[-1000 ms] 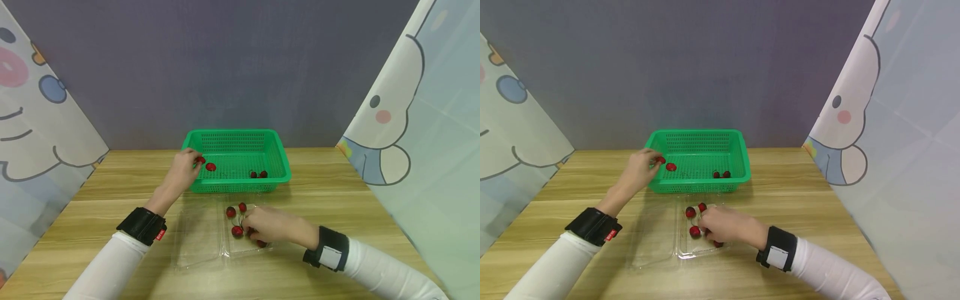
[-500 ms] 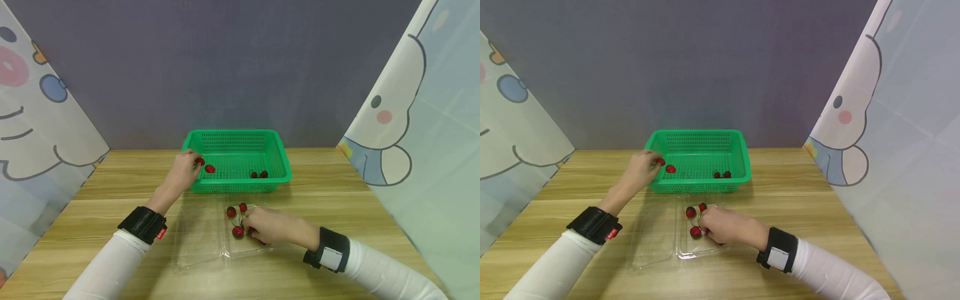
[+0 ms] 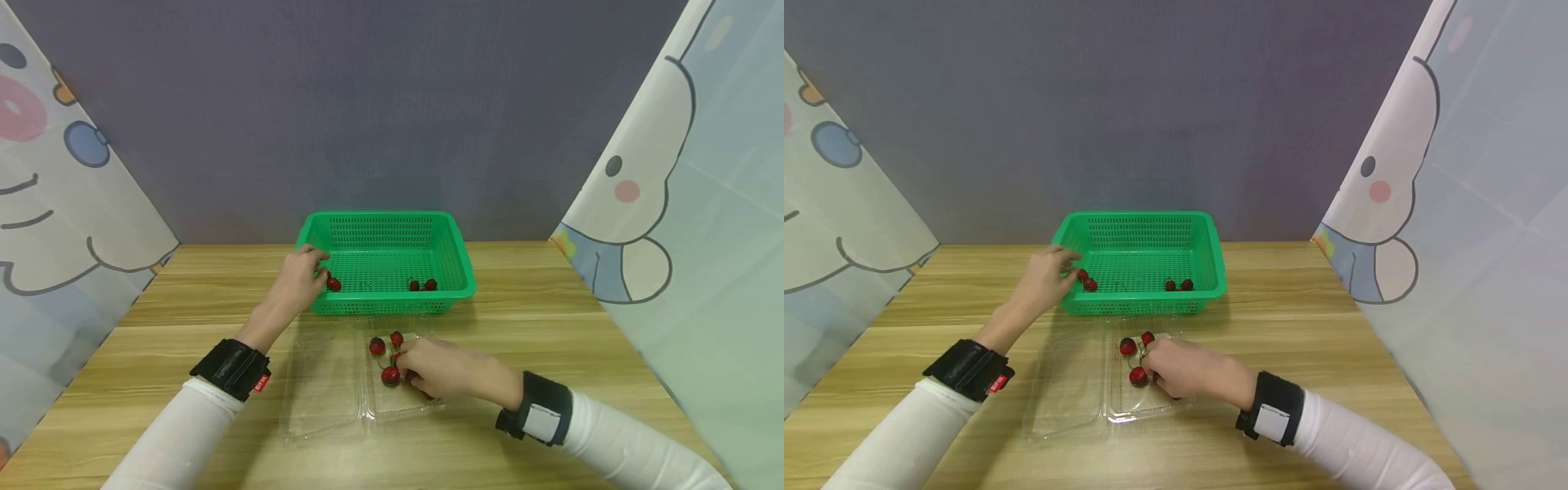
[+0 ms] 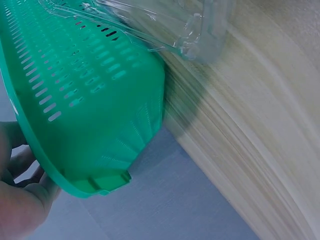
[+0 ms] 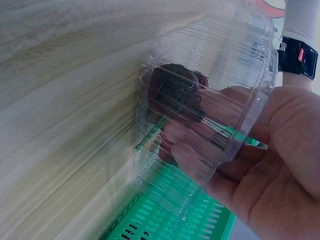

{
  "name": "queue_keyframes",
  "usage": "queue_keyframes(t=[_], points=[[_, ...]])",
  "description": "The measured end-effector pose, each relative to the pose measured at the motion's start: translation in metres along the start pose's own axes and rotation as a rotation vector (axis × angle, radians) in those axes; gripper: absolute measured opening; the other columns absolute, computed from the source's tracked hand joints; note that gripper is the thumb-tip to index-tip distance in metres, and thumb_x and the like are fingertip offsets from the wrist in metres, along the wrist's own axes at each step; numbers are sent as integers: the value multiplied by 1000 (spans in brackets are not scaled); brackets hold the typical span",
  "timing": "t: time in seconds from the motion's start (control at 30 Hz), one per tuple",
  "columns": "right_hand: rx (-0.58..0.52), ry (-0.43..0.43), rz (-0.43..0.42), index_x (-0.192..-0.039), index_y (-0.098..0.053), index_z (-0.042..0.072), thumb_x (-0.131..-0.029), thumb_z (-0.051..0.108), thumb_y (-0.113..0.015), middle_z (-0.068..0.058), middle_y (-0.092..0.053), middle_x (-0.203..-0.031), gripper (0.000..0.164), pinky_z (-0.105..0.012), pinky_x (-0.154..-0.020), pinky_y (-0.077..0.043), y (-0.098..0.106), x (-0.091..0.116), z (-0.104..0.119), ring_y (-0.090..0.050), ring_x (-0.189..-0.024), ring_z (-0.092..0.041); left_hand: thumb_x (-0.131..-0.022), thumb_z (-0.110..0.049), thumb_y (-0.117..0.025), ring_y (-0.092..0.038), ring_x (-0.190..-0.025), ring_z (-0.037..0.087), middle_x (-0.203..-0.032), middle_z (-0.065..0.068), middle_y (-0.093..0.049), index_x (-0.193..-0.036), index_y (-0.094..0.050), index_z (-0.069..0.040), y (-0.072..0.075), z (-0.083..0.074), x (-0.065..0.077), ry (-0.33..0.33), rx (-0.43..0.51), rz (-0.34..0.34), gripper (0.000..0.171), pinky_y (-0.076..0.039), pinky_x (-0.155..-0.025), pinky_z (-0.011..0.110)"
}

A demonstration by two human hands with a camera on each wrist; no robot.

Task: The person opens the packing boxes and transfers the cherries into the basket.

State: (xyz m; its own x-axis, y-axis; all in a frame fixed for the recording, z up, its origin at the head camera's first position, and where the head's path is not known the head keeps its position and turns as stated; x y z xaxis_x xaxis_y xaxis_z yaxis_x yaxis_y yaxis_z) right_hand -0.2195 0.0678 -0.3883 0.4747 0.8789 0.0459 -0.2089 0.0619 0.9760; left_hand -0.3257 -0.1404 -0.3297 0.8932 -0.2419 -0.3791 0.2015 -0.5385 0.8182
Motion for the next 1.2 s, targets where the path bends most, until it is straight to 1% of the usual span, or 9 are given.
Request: queue_keyframes(t=[0.2,0.27,0.47,0.57,0.73,0.9,1.0,1.1,1.2], points=[[-51,-16,-9,-82,-69,12,-87,-4,-75,6,-58,-83,18,-15,-65,-45,3,1,0,-49,-75,-2,-95,6,-64,-67,-94,36,-118,26,-62,-120,-68,10,2,-3,2,-17,9,-12,26,-59,-74,43],[-58,-9,-15,-82,-69,12,-87,-5,-75,6,-58,-83,19,-15,-64,-44,5,1,0,-49,-74,-2,-95,6,-64,-67,-93,36,-117,26,-62,-119,-69,9,3,-4,2,-24,12,-16,25,-59,-73,42],[-49,23,-38,-79,-66,11,-86,-6,-75,6,-56,-80,21,-16,-62,-42,6,2,1,-47,-72,-4,-95,6,-63,-67,-93,37,-116,25,-63,-118,-69,8,3,-6,3,-35,11,-20,24,-58,-71,41],[-54,18,-36,-79,-65,11,-86,-6,-75,5,-55,-80,21,-17,-62,-42,7,2,0,-47,-71,-4,-95,7,-64,-68,-93,36,-117,24,-63,-119,-69,8,3,-8,3,-38,13,-19,24,-59,-72,41],[-60,-15,-17,-81,-65,12,-89,-3,-74,7,-54,-80,20,-16,-61,-42,8,2,0,-47,-71,-4,-94,7,-64,-69,-92,33,-117,23,-63,-118,-69,8,3,-11,5,-48,18,-19,24,-60,-73,38],[-69,5,-39,-79,-63,13,-88,-4,-74,7,-53,-78,22,-16,-60,-41,11,2,0,-46,-70,-4,-94,7,-65,-69,-90,29,-117,22,-63,-118,-69,7,1,-15,7,-57,20,-5,25,-59,-71,36],[-75,21,-50,-78,-62,12,-87,-5,-73,7,-53,-78,23,-17,-60,-41,13,3,1,-46,-69,-4,-93,8,-67,-67,-88,28,-115,21,-64,-118,-70,5,1,-18,7,-74,13,-12,25,-58,-71,37],[-84,27,-52,-81,-65,10,-88,-5,-73,7,-55,-79,19,-16,-61,-43,15,3,1,-48,-70,-3,-92,8,-68,-66,-87,28,-113,20,-65,-116,-71,5,3,-23,9,-102,6,-27,24,-58,-71,37],[-103,15,-45,-86,-69,7,-89,-4,-73,4,-60,-82,13,-15,-63,-46,17,3,1,-51,-73,-3,-92,7,-69,-66,-83,27,-111,20,-65,-115,-71,4,4,-28,11,-134,2,-43,23,-57,-69,37]])
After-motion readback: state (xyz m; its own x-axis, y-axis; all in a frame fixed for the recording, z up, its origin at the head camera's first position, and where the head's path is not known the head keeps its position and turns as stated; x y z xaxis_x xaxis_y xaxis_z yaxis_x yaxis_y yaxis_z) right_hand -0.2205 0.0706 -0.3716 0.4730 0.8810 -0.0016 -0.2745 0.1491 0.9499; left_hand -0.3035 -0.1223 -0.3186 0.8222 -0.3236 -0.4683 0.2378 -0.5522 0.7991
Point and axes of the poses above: each hand's wrist, its own x-axis away from the middle knuckle, its own y-axis out of the back of the hand, z = x × y, the point moved 7 cm from there along -x, towards the middle knuckle
